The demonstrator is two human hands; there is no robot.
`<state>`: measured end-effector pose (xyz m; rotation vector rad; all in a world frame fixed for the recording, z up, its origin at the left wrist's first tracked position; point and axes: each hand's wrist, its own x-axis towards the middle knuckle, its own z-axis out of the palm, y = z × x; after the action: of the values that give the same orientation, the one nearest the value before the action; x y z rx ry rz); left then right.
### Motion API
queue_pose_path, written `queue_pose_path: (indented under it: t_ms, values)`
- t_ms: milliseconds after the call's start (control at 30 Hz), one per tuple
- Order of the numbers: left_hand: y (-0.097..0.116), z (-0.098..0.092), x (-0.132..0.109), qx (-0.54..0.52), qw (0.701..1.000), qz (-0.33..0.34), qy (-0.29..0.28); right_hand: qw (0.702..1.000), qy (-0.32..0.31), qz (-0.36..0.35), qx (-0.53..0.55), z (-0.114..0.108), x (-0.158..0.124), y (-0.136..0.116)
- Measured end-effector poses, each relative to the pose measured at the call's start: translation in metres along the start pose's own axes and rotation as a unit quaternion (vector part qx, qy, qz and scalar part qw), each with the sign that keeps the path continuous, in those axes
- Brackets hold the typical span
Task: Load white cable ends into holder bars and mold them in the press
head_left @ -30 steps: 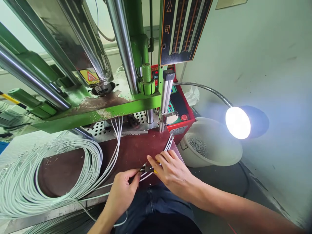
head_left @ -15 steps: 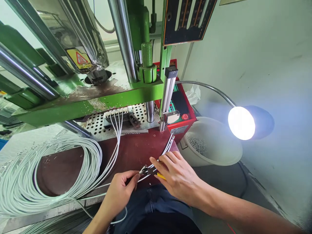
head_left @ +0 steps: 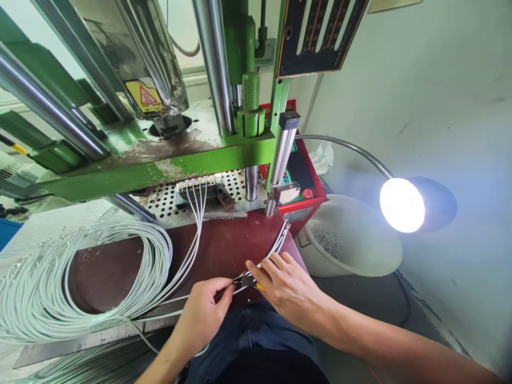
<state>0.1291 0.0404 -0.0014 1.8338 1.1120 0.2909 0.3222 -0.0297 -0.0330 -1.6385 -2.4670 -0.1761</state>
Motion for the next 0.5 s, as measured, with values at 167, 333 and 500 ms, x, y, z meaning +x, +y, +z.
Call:
queue_pose_path:
  t_ms: [167,333,500]
  values:
    - [-0.011,0.005,0.001,0.065,0.996,0.059,0.029,0.999,-0.006,0.029,0.016,0.005,-0.003,-0.008]
    - [-0.024,0.01,-0.004,0.261,0.933,0.212,0.125,0.972,-0.061,0.123,0.191,-0.003,-0.001,-0.01]
    - [-0.03,0.01,-0.01,0.384,0.839,0.337,0.187,0.751,-0.244,0.228,0.57,-0.014,0.004,-0.003]
